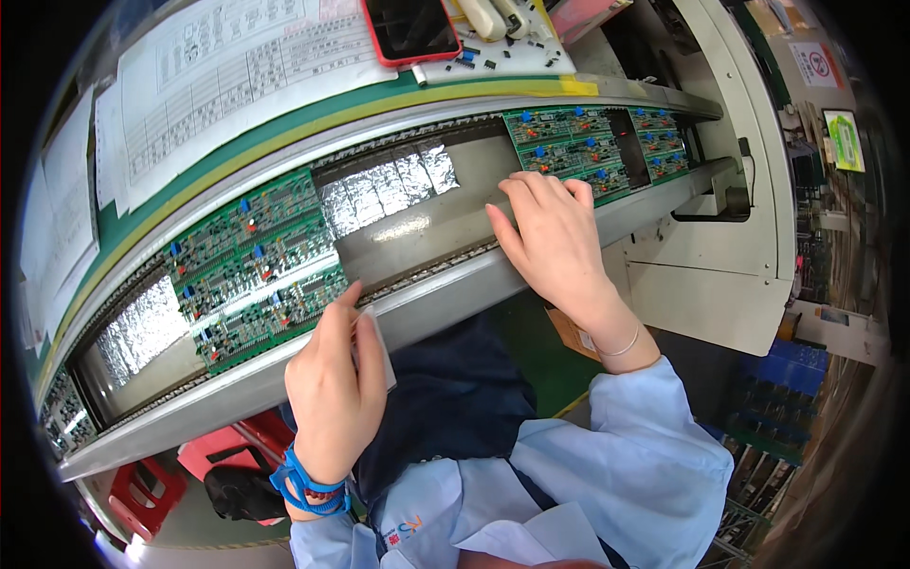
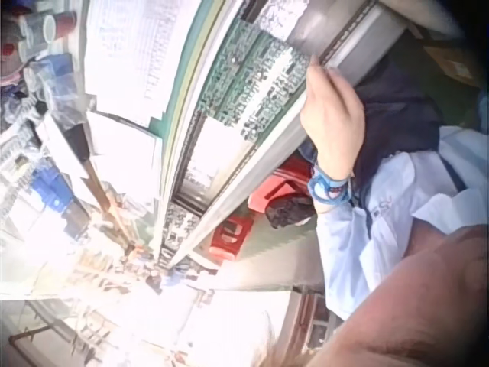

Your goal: The person places small electronic components onto green circuit boards moving along a conveyor belt. They pick components from a white tray and a nearby table, then insert them into specific slots on the boards. The person handles the boards and components by hand, occasionally adjusting the board's position on the belt.

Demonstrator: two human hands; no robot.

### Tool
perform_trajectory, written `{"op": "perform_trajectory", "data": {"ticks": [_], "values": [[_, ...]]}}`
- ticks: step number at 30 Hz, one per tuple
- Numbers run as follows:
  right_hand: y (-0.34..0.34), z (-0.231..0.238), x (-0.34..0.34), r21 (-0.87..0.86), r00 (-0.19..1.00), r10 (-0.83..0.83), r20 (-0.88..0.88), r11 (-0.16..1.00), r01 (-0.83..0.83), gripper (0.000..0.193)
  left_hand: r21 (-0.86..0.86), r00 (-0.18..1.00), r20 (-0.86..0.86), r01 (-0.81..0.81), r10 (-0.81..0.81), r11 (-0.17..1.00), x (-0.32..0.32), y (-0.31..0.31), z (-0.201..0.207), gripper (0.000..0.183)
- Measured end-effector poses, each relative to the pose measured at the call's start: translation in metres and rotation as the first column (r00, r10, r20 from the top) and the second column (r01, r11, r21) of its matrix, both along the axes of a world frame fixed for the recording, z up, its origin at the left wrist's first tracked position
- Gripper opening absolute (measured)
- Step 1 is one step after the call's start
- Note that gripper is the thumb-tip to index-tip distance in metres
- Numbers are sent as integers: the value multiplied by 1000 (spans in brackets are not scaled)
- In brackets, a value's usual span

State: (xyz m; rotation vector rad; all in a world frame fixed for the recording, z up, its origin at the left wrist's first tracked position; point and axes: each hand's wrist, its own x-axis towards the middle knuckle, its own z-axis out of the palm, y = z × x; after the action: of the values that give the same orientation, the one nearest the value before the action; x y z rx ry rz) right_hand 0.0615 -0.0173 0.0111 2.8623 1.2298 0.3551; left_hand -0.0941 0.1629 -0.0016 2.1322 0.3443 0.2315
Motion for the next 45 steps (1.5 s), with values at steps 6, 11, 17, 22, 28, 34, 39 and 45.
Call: {"op": "perform_trajectory", "data": {"ticks": [6,11,17,22,28,34,39,45], "values": [[-24,-2,18,18,997,-61,37,998,60,18,-123,1000,-21,-14,11,992,3,-10,5,8],[-38,-3,30,33,989,-103,102,994,100,19,-184,991,127,64,-41,981,-1,-16,2,9],[-52,0,38,41,981,-159,111,987,155,18,-132,959,263,143,-104,981,-3,-22,4,5],[-59,0,43,57,978,-176,109,984,171,19,-113,954,283,132,-95,985,-10,-21,4,6],[-77,2,60,29,962,-236,137,972,234,21,-169,953,299,100,-45,981,-18,-21,2,6],[-111,-3,89,-27,927,-332,174,939,342,24,-243,967,256,73,-9,967,-23,-23,1,4],[-140,-4,114,-95,888,-427,172,890,446,28,-447,961,228,-37,154,894,-26,-22,7,11],[-190,-2,157,-211,778,-608,162,748,629,38,-522,938,265,-57,225,851,-21,-25,9,14]]}}
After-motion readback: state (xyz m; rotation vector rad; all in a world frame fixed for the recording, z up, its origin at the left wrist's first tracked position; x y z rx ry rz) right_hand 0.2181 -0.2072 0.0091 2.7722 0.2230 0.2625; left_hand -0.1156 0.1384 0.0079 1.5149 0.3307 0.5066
